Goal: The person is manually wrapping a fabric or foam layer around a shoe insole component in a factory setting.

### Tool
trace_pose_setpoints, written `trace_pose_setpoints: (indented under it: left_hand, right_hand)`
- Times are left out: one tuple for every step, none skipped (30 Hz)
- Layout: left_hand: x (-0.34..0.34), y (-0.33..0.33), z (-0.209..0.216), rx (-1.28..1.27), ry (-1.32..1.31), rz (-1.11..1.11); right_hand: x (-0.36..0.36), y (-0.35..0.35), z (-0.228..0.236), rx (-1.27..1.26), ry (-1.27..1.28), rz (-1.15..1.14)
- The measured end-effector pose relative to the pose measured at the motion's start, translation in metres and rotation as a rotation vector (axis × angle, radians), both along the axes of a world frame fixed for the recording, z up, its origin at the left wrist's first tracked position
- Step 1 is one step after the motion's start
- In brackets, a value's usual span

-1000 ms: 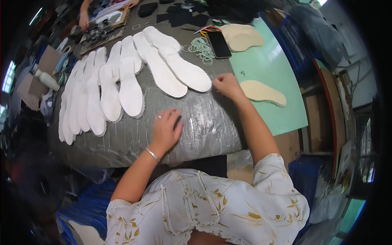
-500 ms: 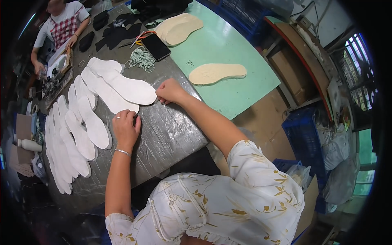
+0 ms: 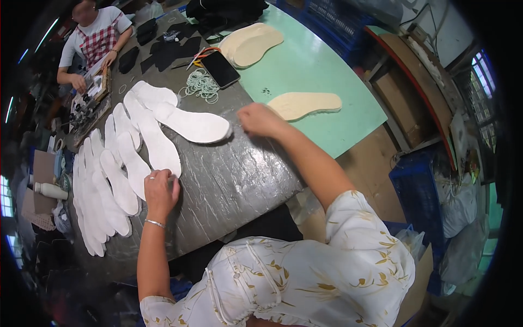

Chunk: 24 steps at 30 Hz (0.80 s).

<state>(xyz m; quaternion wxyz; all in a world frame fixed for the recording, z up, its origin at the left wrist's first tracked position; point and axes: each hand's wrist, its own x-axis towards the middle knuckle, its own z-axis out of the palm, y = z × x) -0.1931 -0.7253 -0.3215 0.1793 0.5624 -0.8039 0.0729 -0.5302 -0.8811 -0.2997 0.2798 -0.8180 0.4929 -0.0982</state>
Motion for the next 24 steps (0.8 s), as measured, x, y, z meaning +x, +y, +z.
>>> trace_pose_setpoints:
  left_hand:
    - [0.001, 0.004, 0.002, 0.021, 0.045, 0.025]
    - [-0.003, 0.007, 0.003, 0.043, 0.095, 0.039]
    - [-0.006, 0.011, 0.002, 0.039, 0.097, 0.040]
    - [-0.007, 0.016, 0.001, 0.086, 0.252, 0.116]
    - [-0.012, 0.018, 0.000, 0.133, 0.416, 0.176]
    - [-0.017, 0.021, -0.005, 0.126, 0.424, 0.165]
    - [-0.020, 0.024, -0.012, 0.106, 0.358, 0.137]
    - [-0.023, 0.030, -0.012, 0.078, 0.284, 0.122]
    - [-0.028, 0.036, -0.011, 0.115, 0.253, 0.134]
    - [-0.034, 0.042, -0.008, 0.152, 0.224, 0.149]
    - [-0.035, 0.050, -0.010, 0.165, 0.190, 0.177]
    - [-0.040, 0.059, -0.009, 0.166, 0.240, 0.209]
    - [-0.045, 0.067, -0.006, 0.179, 0.254, 0.212]
    - [-0.049, 0.074, -0.006, 0.196, 0.267, 0.219]
    - [-0.053, 0.080, -0.007, 0.191, 0.274, 0.225]
    - [-0.055, 0.086, -0.009, 0.223, 0.301, 0.245]
    - [-0.058, 0.090, -0.011, 0.259, 0.328, 0.264]
    - [-0.060, 0.092, -0.013, 0.281, 0.319, 0.294]
    - [-0.060, 0.089, -0.015, 0.275, 0.317, 0.292]
    - [-0.061, 0.087, -0.017, 0.270, 0.317, 0.295]
    - [-0.061, 0.084, -0.016, 0.269, 0.326, 0.304]
    - [-0.060, 0.084, -0.014, 0.306, 0.295, 0.318]
    - [-0.060, 0.083, -0.014, 0.343, 0.267, 0.323]
    - [-0.059, 0.084, -0.016, 0.359, 0.270, 0.331]
  right_hand:
    - [-0.012, 0.003, 0.000, -0.100, -0.104, -0.291]
    - [-0.037, -0.003, -0.005, -0.135, -0.132, -0.370]
    - [-0.066, -0.012, -0.013, -0.170, -0.160, -0.450]
    - [-0.090, -0.021, -0.018, -0.172, -0.019, -0.436]
    - [-0.121, -0.032, -0.034, -0.281, 0.098, -0.422]
    - [-0.154, -0.045, -0.059, -0.316, 0.197, -0.380]
    - [-0.176, -0.055, -0.074, -0.349, 0.295, -0.333]
    - [-0.178, -0.062, -0.069, -0.362, 0.289, -0.326]
    - [-0.179, -0.066, -0.067, -0.188, 0.370, -0.297]
    - [-0.178, -0.069, -0.062, -0.014, 0.452, -0.265]
    - [-0.177, -0.068, -0.051, 0.105, 0.336, -0.246]
    - [-0.176, -0.067, -0.040, 0.225, 0.221, -0.224]
    - [-0.182, -0.067, -0.034, 0.241, 0.133, -0.231]
    - [-0.188, -0.078, -0.028, 0.235, 0.138, -0.227]
    - [-0.192, -0.092, -0.021, 0.212, 0.080, -0.163]
    - [-0.191, -0.107, -0.015, 0.191, 0.022, -0.095]
    - [-0.185, -0.121, -0.006, 0.096, 0.051, -0.080]
    - [-0.177, -0.138, 0.003, 0.020, 0.112, -0.097]
    - [-0.176, -0.161, 0.001, -0.044, 0.157, -0.070]
    - [-0.170, -0.184, 0.002, -0.109, 0.202, -0.037]
    - [-0.165, -0.205, 0.003, -0.111, 0.209, -0.027]
    - [-0.146, -0.224, 0.007, -0.155, 0.294, -0.055]
    - [-0.132, -0.240, 0.009, -0.201, 0.382, -0.090]
    - [-0.120, -0.255, 0.010, -0.204, 0.385, -0.076]
